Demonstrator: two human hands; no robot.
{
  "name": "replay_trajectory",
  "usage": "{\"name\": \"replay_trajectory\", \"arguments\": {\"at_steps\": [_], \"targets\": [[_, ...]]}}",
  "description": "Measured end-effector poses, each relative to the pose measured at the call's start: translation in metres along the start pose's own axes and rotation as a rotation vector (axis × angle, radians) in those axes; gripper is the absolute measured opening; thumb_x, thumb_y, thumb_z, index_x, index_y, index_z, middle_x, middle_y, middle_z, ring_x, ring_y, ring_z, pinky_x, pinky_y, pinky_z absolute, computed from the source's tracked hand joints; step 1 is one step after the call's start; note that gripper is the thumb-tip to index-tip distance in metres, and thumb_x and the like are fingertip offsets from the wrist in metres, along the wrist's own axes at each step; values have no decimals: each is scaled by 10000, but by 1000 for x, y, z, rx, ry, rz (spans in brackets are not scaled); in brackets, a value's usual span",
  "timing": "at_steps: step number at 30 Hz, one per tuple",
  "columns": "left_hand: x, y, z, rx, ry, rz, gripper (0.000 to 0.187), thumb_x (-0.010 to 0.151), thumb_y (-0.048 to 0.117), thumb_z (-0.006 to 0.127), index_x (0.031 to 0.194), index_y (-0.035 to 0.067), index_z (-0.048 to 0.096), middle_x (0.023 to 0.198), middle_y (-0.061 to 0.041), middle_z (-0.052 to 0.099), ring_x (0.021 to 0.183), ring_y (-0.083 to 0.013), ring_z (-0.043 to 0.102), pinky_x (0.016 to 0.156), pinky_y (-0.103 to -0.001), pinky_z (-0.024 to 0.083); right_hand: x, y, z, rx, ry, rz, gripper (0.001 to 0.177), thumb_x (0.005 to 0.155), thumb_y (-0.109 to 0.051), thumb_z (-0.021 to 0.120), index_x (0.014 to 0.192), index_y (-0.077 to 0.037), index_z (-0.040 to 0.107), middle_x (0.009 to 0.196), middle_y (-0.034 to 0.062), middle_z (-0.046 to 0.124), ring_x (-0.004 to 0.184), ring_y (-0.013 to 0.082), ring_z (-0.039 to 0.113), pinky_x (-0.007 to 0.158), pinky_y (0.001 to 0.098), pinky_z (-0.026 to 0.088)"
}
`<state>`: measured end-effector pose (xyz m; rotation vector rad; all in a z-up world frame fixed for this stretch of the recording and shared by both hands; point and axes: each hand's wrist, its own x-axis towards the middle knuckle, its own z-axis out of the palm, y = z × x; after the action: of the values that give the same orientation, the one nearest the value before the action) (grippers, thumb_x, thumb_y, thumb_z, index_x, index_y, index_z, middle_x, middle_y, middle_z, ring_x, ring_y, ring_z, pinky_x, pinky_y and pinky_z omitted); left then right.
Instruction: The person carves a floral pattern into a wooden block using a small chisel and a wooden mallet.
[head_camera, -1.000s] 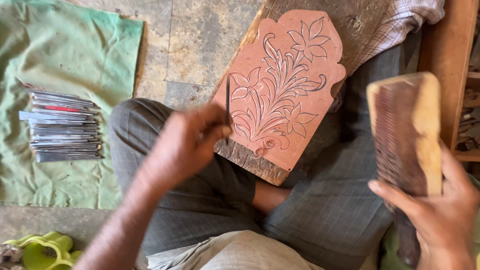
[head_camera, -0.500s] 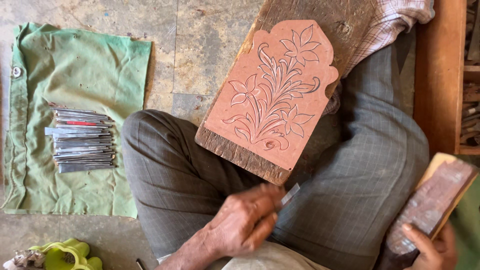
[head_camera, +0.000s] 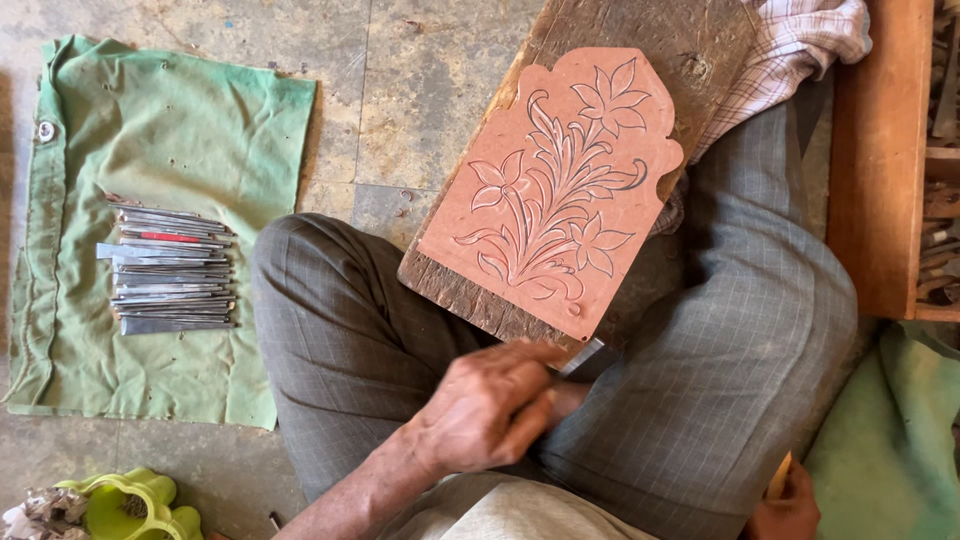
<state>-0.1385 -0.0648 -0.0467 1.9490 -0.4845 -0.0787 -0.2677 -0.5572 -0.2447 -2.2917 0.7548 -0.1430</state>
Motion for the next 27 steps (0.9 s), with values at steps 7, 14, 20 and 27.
{"name": "replay_trajectory", "arguments": {"at_steps": [7,14,20,27], "targets": [[-8,-26,-21,183,517,-130,142,928,68,612,997,-54,627,1419,-288,578,1351,-454,567,1138,-447,467,54,-43,-25,-170,-183,-4,739,809,-56,835,1466,84,527,1170,284,724,1073,336,721,918,418,578],[-13,-61,-14,207,662,-361,153,901,98,633,886,-51,602,1570,-378,386,1392,-500,476,1099,-458,434,20,-320,-1,234,-74,-307,456,958,-42,740,1385,58,616,1258,226,717,1181,278,719,1024,342,596],[-14,-77,-25,128,661,-389,153,886,97,623,822,-41,622,1488,-370,464,1376,-461,560,1020,-452,509,43,-395,127,691,-568,-137,905,974,-344,699,1615,56,201,1677,239,295,1566,297,287,1259,417,229],[-8,-72,-24,151,674,-447,195,870,147,616,902,-43,642,1478,-297,542,1204,-444,624,992,-462,500,29,-414,165,654,-375,-169,1106,896,-442,750,1627,42,75,1731,228,83,1608,302,105,1282,428,122]]}}
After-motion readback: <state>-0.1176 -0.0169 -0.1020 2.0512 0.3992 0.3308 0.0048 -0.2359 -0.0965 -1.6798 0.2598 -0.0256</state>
